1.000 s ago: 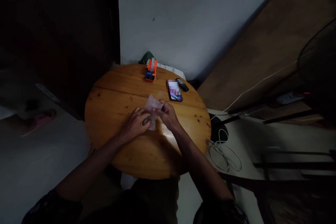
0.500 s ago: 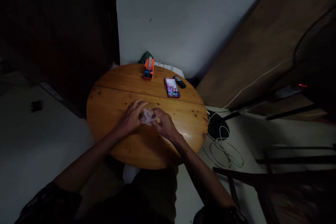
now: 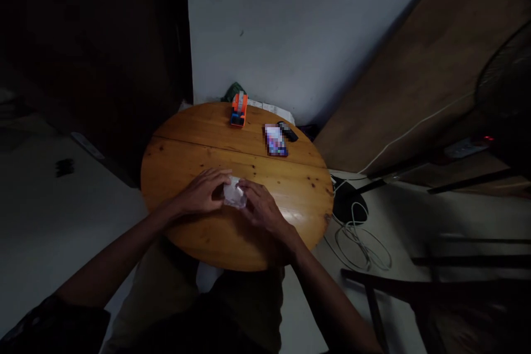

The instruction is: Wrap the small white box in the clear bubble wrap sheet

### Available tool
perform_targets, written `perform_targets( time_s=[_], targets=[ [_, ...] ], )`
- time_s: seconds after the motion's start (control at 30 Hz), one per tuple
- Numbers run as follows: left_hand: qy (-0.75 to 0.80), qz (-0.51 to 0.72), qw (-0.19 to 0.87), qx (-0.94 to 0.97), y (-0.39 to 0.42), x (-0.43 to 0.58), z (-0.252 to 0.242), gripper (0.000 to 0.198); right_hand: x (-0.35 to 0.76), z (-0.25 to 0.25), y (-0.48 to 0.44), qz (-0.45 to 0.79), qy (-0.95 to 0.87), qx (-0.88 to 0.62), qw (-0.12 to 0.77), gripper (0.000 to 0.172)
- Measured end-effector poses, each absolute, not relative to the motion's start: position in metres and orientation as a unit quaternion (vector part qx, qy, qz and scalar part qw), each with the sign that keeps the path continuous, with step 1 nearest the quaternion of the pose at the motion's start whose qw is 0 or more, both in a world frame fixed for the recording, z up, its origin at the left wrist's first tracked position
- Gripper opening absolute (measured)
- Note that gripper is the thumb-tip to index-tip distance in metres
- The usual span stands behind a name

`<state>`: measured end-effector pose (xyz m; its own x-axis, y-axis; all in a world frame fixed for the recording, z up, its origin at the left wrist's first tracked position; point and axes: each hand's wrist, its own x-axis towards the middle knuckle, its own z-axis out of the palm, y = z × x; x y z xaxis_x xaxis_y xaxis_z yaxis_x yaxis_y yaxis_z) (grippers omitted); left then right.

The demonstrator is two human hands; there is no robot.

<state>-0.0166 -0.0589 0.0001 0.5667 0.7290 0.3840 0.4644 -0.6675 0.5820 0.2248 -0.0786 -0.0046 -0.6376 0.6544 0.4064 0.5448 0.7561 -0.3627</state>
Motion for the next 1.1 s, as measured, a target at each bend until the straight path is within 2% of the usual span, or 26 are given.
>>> perform_targets(
  time_s=[0.17, 0.27, 0.4, 0.47, 0.5, 0.57, 0.67, 0.77, 0.87, 1.1],
  targets=[
    [0.366, 0.332, 0.221, 0.841, -0.058, -0.007, -0.013, 0.03, 0.218, -0.017, -0.074, 0.077, -0.895, -0.35, 0.264, 0.042],
    [0.391, 0.372, 0.252, 0.803, -0.058, 0.001, -0.016, 0.027, 0.214, -0.014, -0.071, 0.106, -0.885, -0.355, 0.283, 0.038],
    [0.469, 0.374, 0.312, 0.737, -0.065, 0.008, -0.007, 0.018, 0.215, 0.002, -0.069, 0.272, -0.819, -0.378, 0.336, 0.023],
    [0.508, 0.34, 0.324, 0.722, -0.067, 0.01, 0.001, 0.014, 0.215, 0.008, -0.066, 0.387, -0.763, -0.397, 0.331, 0.011],
    [0.525, 0.326, 0.32, 0.718, -0.066, 0.01, 0.003, 0.015, 0.215, 0.008, -0.063, 0.434, -0.737, -0.406, 0.324, 0.012],
    [0.542, 0.32, 0.33, 0.704, -0.064, 0.011, 0.007, 0.019, 0.212, 0.005, -0.056, 0.494, -0.69, -0.42, 0.321, 0.019],
    [0.494, 0.367, 0.463, 0.638, -0.061, 0.01, 0.005, 0.033, 0.206, -0.005, -0.048, 0.523, -0.643, -0.447, 0.337, 0.022],
    [0.431, 0.4, 0.588, 0.556, -0.062, 0.008, -0.001, 0.069, 0.203, -0.015, -0.043, 0.505, -0.64, -0.463, 0.348, 0.022],
    [0.425, 0.401, 0.624, 0.519, -0.066, 0.007, -0.005, 0.096, 0.203, -0.017, -0.04, 0.501, -0.644, -0.458, 0.352, 0.024],
    [0.429, 0.418, 0.623, 0.503, -0.065, 0.015, -0.005, 0.093, 0.209, -0.009, -0.039, 0.519, -0.635, -0.437, 0.369, 0.032]
  ],
)
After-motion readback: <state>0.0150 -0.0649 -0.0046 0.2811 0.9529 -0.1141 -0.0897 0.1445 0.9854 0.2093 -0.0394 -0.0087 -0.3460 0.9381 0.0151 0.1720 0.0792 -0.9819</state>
